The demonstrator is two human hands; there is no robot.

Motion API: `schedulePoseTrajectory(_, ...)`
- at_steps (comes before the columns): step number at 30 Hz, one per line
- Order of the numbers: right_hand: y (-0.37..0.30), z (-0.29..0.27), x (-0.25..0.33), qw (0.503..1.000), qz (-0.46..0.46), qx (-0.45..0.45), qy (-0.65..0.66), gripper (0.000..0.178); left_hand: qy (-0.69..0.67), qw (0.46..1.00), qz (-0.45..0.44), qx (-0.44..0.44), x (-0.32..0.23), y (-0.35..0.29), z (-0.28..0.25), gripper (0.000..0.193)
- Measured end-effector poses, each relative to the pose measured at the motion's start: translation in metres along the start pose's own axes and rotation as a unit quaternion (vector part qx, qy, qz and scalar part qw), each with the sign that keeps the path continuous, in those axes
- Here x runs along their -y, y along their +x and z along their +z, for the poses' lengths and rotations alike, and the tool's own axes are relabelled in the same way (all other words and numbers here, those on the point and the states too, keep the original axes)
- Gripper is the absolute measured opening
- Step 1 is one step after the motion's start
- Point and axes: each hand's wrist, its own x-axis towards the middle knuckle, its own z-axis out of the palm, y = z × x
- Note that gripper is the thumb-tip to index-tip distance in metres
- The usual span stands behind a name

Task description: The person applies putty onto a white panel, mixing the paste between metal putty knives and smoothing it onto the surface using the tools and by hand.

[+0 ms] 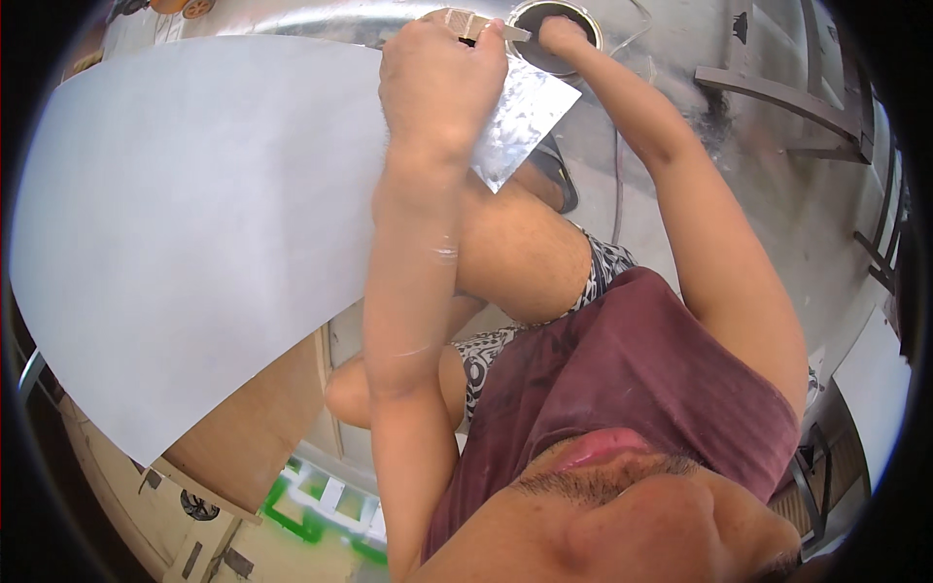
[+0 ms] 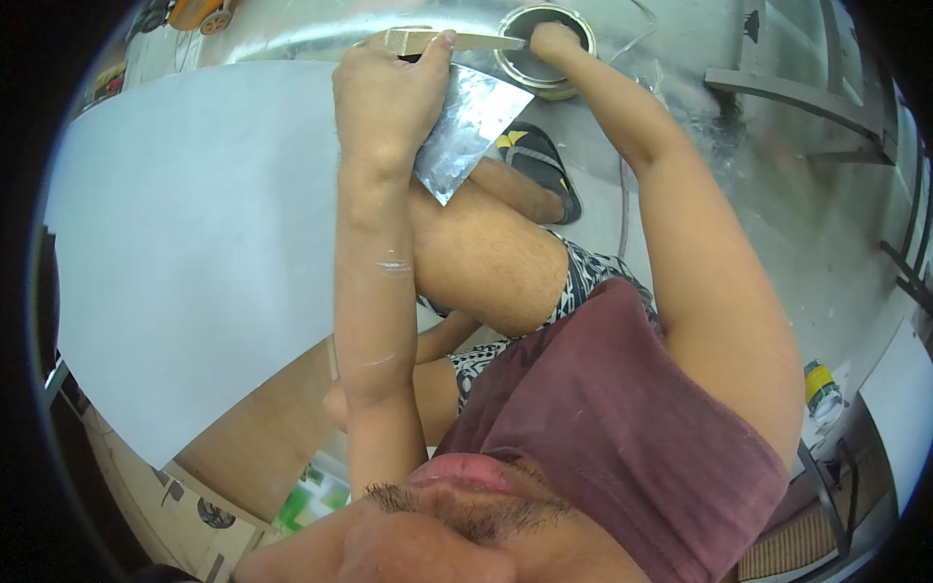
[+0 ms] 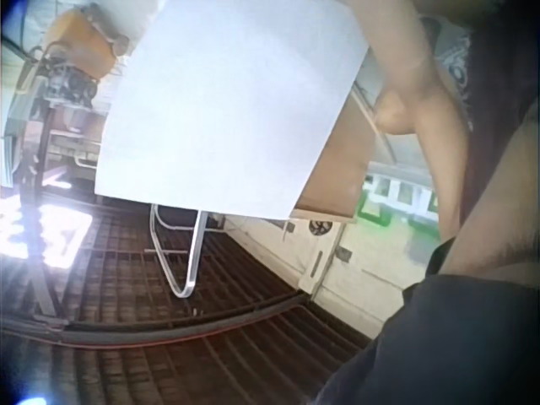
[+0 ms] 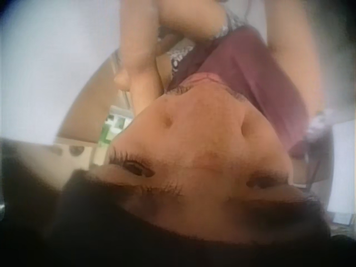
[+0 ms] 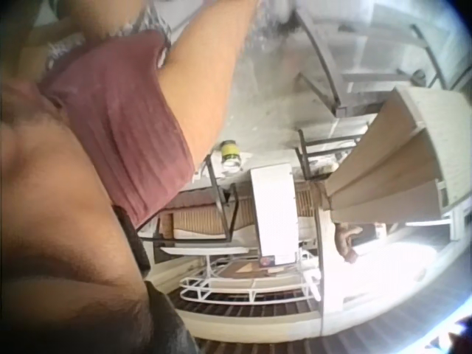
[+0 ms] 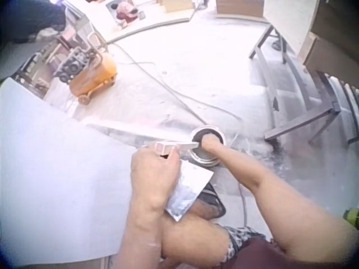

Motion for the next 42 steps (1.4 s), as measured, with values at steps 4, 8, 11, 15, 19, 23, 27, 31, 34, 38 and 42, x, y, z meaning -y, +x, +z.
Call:
schedulePoseTrajectory(4, 0.017, 0.021, 0.031, 0.998, -0.052, -0.027, 0.009, 0.031, -0.027, 0.996, 0.059, -0.067, 0.005, -0.002, -0.008, 0.033)
schedulePoseTrajectory(8, 0.026, 0.032, 0.030, 0.997, -0.071, -0.029, -0.015, 0.032, -0.053, 0.997, 0.038, -0.033, 0.008, -0.004, 0.002, 0.032)
schedulePoseTrajectory(11, 0.027, 0.032, 0.041, 0.995, -0.088, -0.030, -0.019, 0.032, -0.070, 0.997, -0.019, 0.018, 0.006, -0.006, -0.009, 0.029)
schedulePoseTrajectory(15, 0.020, 0.024, 0.052, 0.993, -0.116, -0.033, 0.003, 0.033, -0.046, 0.998, -0.043, 0.026, 0.007, -0.005, -0.012, 0.028)
schedulePoseTrajectory(19, 0.011, 0.007, 0.049, 0.989, -0.139, -0.038, 0.029, 0.034, -0.025, 0.999, -0.024, 0.031, 0.012, 0.000, 0.002, 0.029)
schedulePoseTrajectory(23, -0.002, -0.011, 0.048, 0.979, -0.178, -0.036, 0.087, 0.034, -0.016, 0.999, -0.048, 0.013, 0.018, -0.002, -0.003, 0.029)
schedulePoseTrajectory(27, -0.012, -0.032, 0.035, 0.942, -0.224, 0.030, 0.247, 0.035, -0.033, 0.999, -0.024, -0.028, 0.046, 0.001, 0.007, 0.033)
schedulePoseTrajectory(31, -0.008, -0.073, 0.002, 0.975, -0.211, 0.062, 0.020, 0.035, -0.071, 0.994, -0.065, -0.053, 0.049, -0.004, 0.003, 0.035)
schedulePoseTrajectory(34, -0.013, -0.097, -0.024, 0.957, -0.290, 0.018, -0.008, 0.028, -0.112, 0.989, -0.053, -0.077, 0.046, -0.003, 0.005, 0.040)
schedulePoseTrajectory(38, -0.051, -0.127, -0.017, 0.944, -0.243, 0.101, 0.199, 0.030, -0.140, 0.984, -0.093, -0.052, 0.062, -0.003, 0.005, 0.055)
schedulePoseTrajectory(42, -0.092, -0.146, -0.041, 0.921, -0.221, 0.043, 0.318, 0.031, -0.184, 0.982, -0.040, 0.001, 0.051, -0.001, 0.016, 0.061)
